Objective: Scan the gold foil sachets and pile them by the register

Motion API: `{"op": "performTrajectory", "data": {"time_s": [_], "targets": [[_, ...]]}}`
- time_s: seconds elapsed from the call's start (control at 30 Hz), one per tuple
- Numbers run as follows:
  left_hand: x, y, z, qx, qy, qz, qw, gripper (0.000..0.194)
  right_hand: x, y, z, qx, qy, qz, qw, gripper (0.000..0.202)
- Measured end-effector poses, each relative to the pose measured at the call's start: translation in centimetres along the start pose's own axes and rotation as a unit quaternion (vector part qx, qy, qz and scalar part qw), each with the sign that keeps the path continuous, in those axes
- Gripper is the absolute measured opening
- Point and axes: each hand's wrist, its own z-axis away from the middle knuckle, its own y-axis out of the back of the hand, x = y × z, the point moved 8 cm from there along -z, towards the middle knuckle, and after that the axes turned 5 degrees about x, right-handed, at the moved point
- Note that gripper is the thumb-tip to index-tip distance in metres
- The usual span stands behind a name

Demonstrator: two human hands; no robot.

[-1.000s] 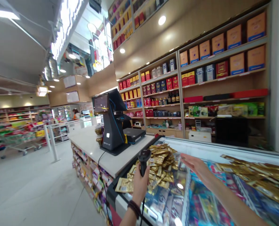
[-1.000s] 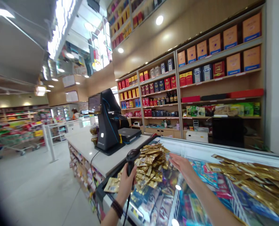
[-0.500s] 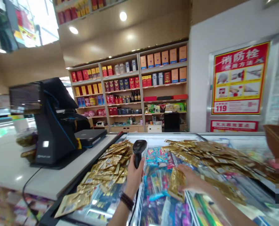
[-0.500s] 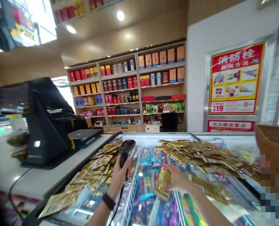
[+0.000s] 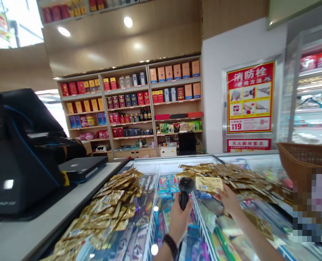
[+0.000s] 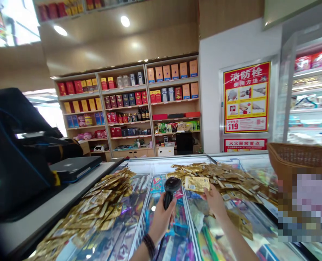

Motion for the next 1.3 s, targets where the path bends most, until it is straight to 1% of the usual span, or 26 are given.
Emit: {"op": "performTrajectory", "data": {"time_s": [0.07,0.13,0.27,0.33,0.4,0.6,0.73,0.87,1.0,1.1,1.17,1.3], "targets": [[-0.7,-0.1,0.5,-0.014,0.009,-0.002,1.000,0.082,-0.2,-0.5,0.4,0.016,-0.030,-0.043,0.998,0.039],[-0.9,0.1,1.0,-0.025,0.014,0.003,1.000,0.083,-0.6,-1.3,1.0,0.020,-0.045,-0.083,0.995,0.043],[-0.1,0.5,1.6,-0.047,0.013,0.017,0.999,0.084,-0.9,-2.4,1.9,0.009,-0.047,-0.110,0.993,0.063],[0.4,0.6,1.7,-0.055,0.015,0.016,0.998,0.085,-0.7,-2.6,2.0,0.012,-0.043,-0.114,0.992,0.072],[0.9,0.6,1.8,-0.058,0.017,0.016,0.998,0.085,-0.4,-2.5,2.0,0.022,-0.041,-0.120,0.992,0.076],[1.2,0.2,2.2,-0.061,0.021,0.016,0.998,0.085,0.2,-2.5,1.8,0.035,-0.030,-0.127,0.991,0.074],[1.2,0.2,2.3,-0.050,0.027,0.022,0.998,0.088,0.4,-2.4,1.9,0.039,-0.032,-0.126,0.991,0.072],[1.1,0.0,2.3,-0.063,0.029,0.021,0.997,0.087,0.4,-2.4,2.0,0.038,-0.038,-0.127,0.990,0.072],[0.9,0.3,2.2,-0.050,0.028,0.018,0.998,0.089,0.2,-2.4,2.0,0.036,-0.034,-0.129,0.990,0.074],[0.9,0.2,2.2,-0.064,0.031,0.014,0.997,0.086,0.0,-2.4,2.1,0.035,-0.032,-0.127,0.991,0.074],[1.0,0.2,2.2,-0.070,0.033,0.011,0.997,0.083,-0.3,-2.4,2.2,0.039,-0.031,-0.122,0.991,0.072],[0.9,0.5,2.1,-0.061,0.034,0.007,0.998,0.084,-1.1,-2.6,2.5,0.038,-0.024,-0.099,0.994,0.065]]}}
